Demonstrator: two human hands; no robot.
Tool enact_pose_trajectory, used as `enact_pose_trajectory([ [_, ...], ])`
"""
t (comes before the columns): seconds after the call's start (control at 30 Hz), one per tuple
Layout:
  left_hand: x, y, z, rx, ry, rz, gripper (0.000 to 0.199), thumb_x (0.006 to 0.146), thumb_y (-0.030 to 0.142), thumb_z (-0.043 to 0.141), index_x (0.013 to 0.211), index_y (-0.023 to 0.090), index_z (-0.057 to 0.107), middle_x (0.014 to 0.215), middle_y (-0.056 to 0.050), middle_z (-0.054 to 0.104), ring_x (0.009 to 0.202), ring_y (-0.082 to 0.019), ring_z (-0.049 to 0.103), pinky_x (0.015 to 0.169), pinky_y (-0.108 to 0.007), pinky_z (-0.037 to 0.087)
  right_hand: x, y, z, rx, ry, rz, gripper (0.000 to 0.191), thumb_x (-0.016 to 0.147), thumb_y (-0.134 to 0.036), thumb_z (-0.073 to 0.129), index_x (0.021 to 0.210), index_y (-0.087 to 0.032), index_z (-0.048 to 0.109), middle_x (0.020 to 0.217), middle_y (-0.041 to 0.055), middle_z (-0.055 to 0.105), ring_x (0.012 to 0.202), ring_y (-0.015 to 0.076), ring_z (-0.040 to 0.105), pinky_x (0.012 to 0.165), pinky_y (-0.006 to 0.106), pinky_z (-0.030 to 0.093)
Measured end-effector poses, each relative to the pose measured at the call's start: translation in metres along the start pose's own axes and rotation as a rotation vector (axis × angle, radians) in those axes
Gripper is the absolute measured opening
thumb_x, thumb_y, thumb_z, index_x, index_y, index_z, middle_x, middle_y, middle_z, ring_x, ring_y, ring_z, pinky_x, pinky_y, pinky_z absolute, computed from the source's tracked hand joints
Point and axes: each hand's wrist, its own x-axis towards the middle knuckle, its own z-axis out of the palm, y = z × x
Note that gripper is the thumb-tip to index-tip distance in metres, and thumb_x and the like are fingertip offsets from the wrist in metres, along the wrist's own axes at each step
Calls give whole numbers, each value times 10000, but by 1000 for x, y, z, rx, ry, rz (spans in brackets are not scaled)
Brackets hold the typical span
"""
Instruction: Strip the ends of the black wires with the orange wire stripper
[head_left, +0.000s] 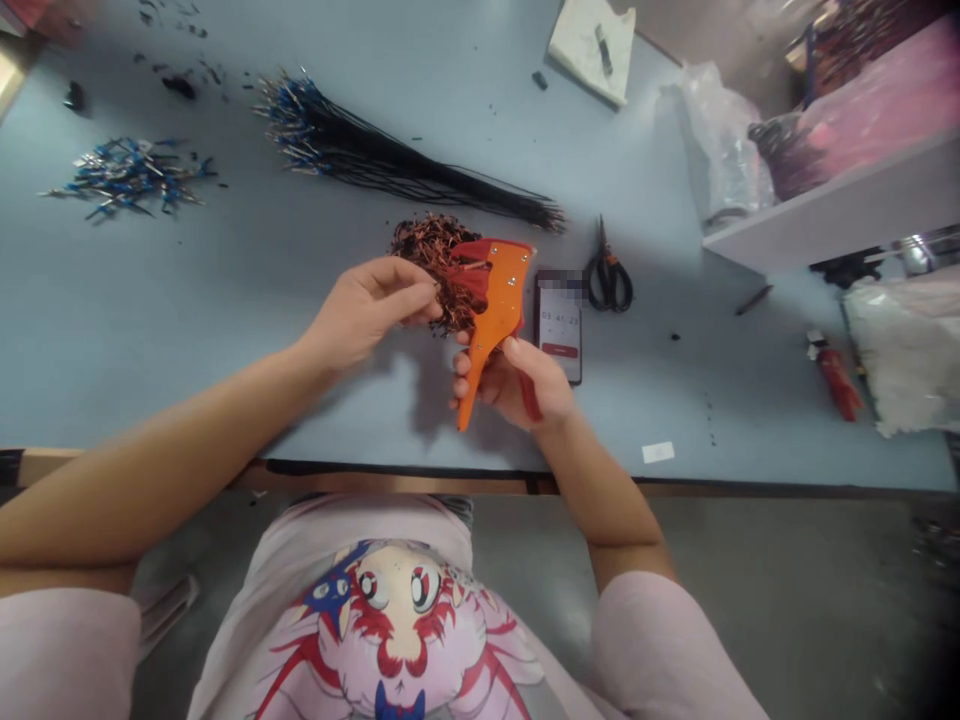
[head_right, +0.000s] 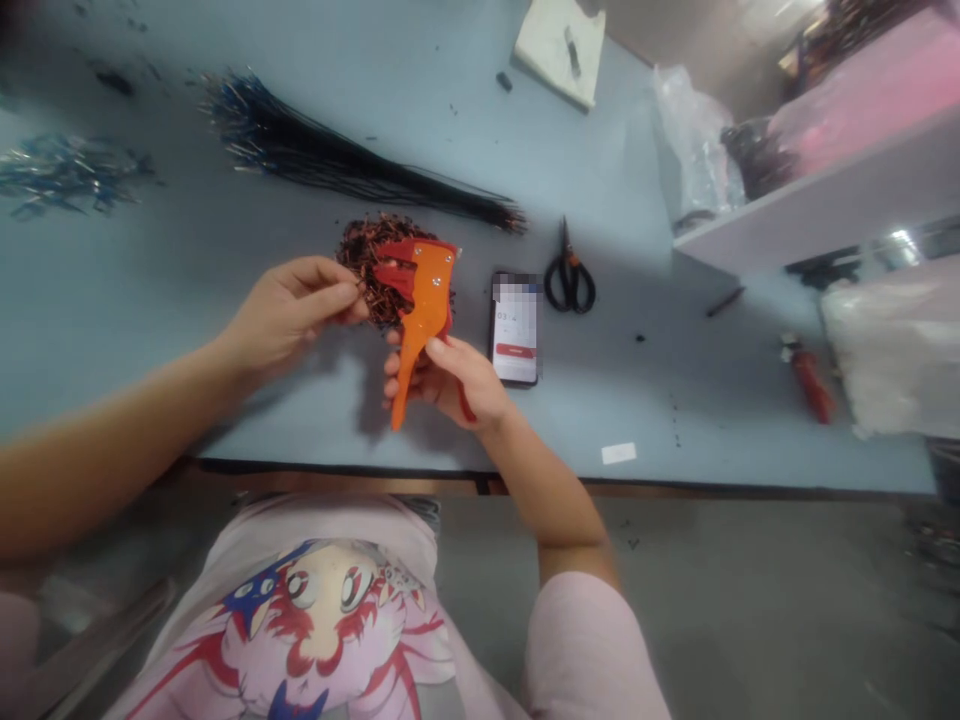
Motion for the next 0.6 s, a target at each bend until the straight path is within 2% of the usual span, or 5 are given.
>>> enact_pose_trajectory([
  [0.1, -4, -7, 3, 48, -17, 60, 219, 733, 352, 874, 754, 194, 724, 756, 7, 704, 712, -117, 626, 727, -250, 523, -3, 0, 0, 66, -91, 40, 351, 877, -449, 666, 1090, -174, 622, 903, 31, 696, 773, 174, 698, 786, 423, 644],
  [0.23, -8, -13, 8, 11, -81, 23, 248, 746, 418, 870, 812, 206, 759, 867, -19, 744, 819, -153, 681, 829, -300, 557, -5, 1, -1, 106, -188, 86, 327, 871, -464, 664, 1015, -176, 609, 892, 34, 689, 766, 184, 689, 809, 475, 637],
  [0.33, -10, -16, 10, -23, -143, 33, 265, 748, 434, 874, 851, 212, 772, 923, -34, 761, 891, -177, 708, 892, -335, 568, -5, 3, -3, 117, -230, 87, 327, 890, -471, 631, 1031, -177, 595, 889, 37, 680, 752, 183, 686, 789, 471, 637],
  [0.47, -13, -19, 10, 39, -186, 102, 213, 769, 387, 854, 867, 214, 776, 915, -30, 760, 860, -172, 701, 855, -321, 564, -5, 7, -6, 151, -248, 94, 365, 907, -473, 617, 1108, -170, 582, 878, 35, 676, 745, 182, 694, 750, 426, 639],
  [0.6, -14, -20, 10, 142, -189, 144, 138, 813, 318, 780, 892, 205, 778, 898, -34, 751, 820, -161, 682, 816, -299, 541, -5, 9, -7, 133, -258, 94, 385, 916, -503, 601, 1114, -174, 570, 854, 27, 672, 713, 176, 680, 734, 438, 638],
])
